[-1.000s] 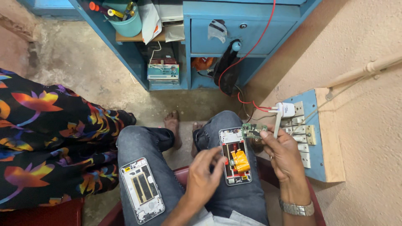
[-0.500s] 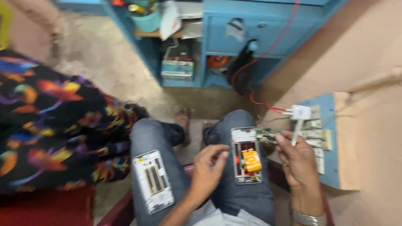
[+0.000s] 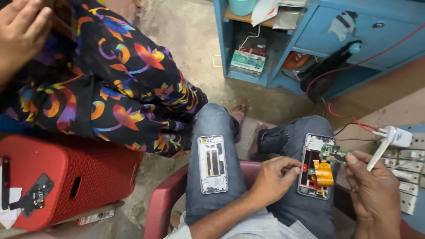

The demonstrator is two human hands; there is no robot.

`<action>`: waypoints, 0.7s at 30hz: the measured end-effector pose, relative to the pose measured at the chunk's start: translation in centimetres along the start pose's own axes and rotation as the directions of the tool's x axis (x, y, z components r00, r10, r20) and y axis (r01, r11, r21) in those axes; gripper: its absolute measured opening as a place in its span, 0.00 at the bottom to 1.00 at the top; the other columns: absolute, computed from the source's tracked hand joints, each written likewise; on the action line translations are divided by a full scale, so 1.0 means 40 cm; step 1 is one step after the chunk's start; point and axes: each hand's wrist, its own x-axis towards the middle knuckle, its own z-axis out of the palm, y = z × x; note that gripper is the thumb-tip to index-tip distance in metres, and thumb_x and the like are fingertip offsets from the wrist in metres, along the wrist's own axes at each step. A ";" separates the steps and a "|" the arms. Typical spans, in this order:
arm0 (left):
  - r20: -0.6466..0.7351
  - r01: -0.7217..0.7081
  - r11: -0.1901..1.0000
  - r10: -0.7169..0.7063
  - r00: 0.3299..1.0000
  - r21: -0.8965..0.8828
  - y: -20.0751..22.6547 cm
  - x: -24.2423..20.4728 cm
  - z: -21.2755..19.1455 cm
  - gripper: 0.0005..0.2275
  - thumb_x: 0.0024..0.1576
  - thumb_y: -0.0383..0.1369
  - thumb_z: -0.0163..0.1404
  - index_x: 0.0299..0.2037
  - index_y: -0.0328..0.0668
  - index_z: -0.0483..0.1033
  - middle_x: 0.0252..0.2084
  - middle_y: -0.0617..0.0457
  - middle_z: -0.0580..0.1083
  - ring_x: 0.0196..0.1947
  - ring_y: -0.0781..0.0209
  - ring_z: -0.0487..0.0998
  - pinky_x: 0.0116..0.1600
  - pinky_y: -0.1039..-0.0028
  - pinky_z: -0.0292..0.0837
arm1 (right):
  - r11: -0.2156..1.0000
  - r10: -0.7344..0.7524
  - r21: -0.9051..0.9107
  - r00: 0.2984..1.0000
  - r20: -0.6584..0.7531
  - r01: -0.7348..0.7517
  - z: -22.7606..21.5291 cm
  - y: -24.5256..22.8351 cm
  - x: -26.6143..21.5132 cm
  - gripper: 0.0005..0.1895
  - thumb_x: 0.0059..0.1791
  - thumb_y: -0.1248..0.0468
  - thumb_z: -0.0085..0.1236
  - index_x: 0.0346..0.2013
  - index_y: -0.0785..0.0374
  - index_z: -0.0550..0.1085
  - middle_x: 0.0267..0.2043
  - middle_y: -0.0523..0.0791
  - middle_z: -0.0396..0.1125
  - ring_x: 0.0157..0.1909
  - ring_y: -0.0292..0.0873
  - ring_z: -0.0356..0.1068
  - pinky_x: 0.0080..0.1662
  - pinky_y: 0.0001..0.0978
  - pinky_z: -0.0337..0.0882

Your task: The person disassembles and repairs a mobile phone by removing the back cover and using a small screwdriver and other tools to manipulate internal components on the circuit board.

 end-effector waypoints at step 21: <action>0.128 -0.168 0.985 0.163 0.978 0.031 0.027 -0.047 0.017 0.07 0.62 0.31 0.51 0.44 0.38 0.79 0.37 0.44 0.78 0.38 0.48 0.81 0.46 0.64 0.77 | 0.999 -0.047 -0.018 0.999 0.002 0.047 -0.065 0.032 0.021 0.08 0.56 0.72 0.61 0.49 0.66 0.72 0.38 0.43 0.70 0.35 0.33 0.68 0.29 0.16 0.59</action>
